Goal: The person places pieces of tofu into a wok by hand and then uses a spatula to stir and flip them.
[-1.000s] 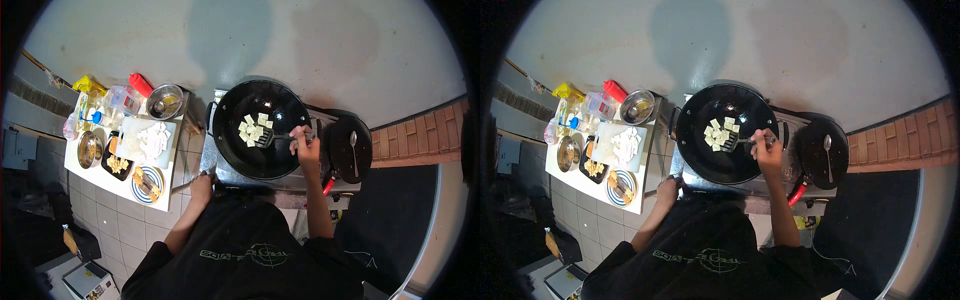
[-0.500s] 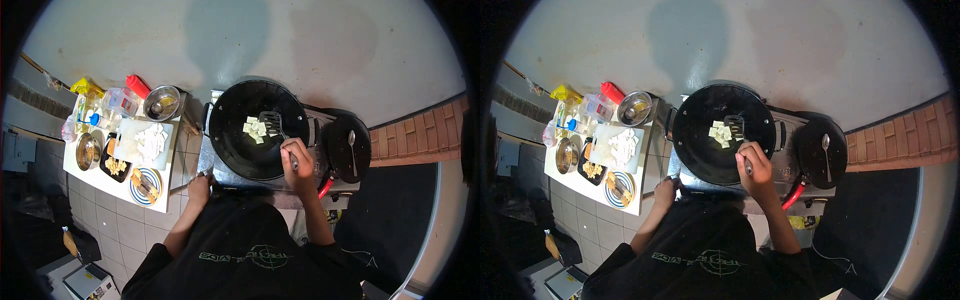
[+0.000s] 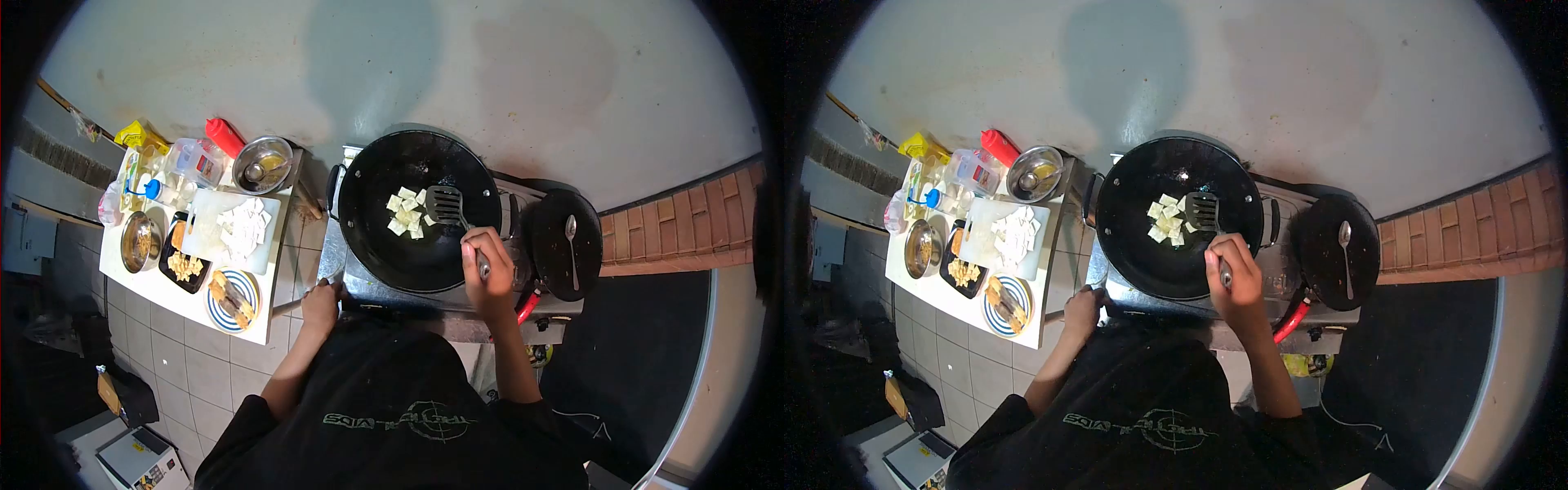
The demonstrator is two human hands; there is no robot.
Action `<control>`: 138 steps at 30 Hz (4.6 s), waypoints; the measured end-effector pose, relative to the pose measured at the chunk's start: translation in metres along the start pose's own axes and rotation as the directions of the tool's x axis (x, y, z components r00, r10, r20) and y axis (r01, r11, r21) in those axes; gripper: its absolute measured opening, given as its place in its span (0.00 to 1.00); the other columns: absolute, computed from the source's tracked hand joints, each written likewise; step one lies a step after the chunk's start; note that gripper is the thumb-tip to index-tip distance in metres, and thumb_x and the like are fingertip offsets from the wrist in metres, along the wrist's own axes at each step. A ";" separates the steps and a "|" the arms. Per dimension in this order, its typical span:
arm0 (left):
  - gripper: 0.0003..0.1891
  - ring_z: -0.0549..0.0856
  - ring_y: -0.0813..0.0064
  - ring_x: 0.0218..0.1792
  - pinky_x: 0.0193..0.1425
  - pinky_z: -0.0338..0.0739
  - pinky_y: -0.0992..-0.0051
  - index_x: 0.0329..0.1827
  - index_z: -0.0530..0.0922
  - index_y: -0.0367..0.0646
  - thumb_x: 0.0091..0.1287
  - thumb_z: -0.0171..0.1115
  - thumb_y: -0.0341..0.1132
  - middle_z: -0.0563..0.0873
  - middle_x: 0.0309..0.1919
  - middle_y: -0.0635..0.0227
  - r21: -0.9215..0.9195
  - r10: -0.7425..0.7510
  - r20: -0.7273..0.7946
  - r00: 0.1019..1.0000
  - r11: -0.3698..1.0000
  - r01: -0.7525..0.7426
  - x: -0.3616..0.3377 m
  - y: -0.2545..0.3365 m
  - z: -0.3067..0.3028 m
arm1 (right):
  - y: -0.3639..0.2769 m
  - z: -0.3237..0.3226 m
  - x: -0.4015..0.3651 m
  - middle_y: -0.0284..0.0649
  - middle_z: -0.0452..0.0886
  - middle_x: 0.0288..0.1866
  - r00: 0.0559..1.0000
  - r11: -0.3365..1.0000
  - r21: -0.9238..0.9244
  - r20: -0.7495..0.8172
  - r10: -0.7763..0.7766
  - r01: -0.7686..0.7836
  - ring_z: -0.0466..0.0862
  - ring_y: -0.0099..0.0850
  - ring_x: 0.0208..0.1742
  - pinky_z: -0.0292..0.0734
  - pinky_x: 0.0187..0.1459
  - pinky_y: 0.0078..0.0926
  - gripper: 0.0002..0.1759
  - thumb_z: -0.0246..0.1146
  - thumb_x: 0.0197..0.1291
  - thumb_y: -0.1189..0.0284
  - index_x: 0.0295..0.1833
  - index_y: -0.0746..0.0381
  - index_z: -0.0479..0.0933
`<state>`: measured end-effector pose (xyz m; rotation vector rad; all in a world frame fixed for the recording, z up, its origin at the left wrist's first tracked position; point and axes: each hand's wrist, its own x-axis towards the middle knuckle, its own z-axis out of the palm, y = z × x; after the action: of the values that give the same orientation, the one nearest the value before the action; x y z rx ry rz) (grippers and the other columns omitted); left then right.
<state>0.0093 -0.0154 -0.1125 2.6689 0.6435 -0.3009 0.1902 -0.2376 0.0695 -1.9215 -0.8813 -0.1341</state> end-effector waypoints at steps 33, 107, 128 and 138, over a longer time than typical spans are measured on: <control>0.08 0.89 0.55 0.38 0.45 0.82 0.56 0.38 0.87 0.53 0.67 0.62 0.41 0.86 0.40 0.59 -0.041 0.015 0.026 1.000 0.999 -0.014 0.003 -0.005 -0.001 | -0.010 0.026 -0.005 0.42 0.77 0.38 0.989 0.969 0.232 -0.105 0.107 -0.080 0.76 0.25 0.31 0.71 0.35 0.21 0.05 0.56 0.68 0.82 0.36 0.68 0.71; 0.08 0.88 0.54 0.39 0.44 0.82 0.54 0.40 0.86 0.51 0.67 0.64 0.42 0.85 0.39 0.60 -0.009 -0.052 -0.007 0.999 0.999 0.052 0.002 -0.002 0.006 | 0.007 0.026 -0.013 0.44 0.76 0.35 0.977 0.984 0.075 -0.130 0.171 -0.163 0.78 0.31 0.33 0.74 0.39 0.24 0.04 0.58 0.65 0.85 0.37 0.68 0.71; 0.08 0.89 0.55 0.36 0.39 0.82 0.55 0.42 0.84 0.52 0.68 0.61 0.42 0.86 0.37 0.59 0.035 0.014 -0.047 0.999 0.999 -0.012 -0.002 0.001 -0.002 | 0.012 0.040 0.000 0.41 0.76 0.36 0.974 0.954 0.278 -0.159 0.159 -0.110 0.74 0.26 0.33 0.71 0.37 0.21 0.05 0.59 0.67 0.82 0.37 0.69 0.71; 0.06 0.87 0.52 0.39 0.44 0.82 0.54 0.40 0.86 0.55 0.68 0.61 0.39 0.85 0.38 0.59 -0.048 -0.037 -0.014 0.999 0.998 0.037 0.000 -0.002 0.004 | -0.005 0.029 -0.003 0.43 0.77 0.38 0.991 0.983 0.169 -0.097 0.091 -0.074 0.78 0.31 0.35 0.74 0.40 0.23 0.03 0.60 0.64 0.84 0.37 0.68 0.72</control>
<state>0.0077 -0.0152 -0.1164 2.6182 0.6965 -0.2729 0.1774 -0.2144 0.0568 -1.7769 -0.7197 -0.1074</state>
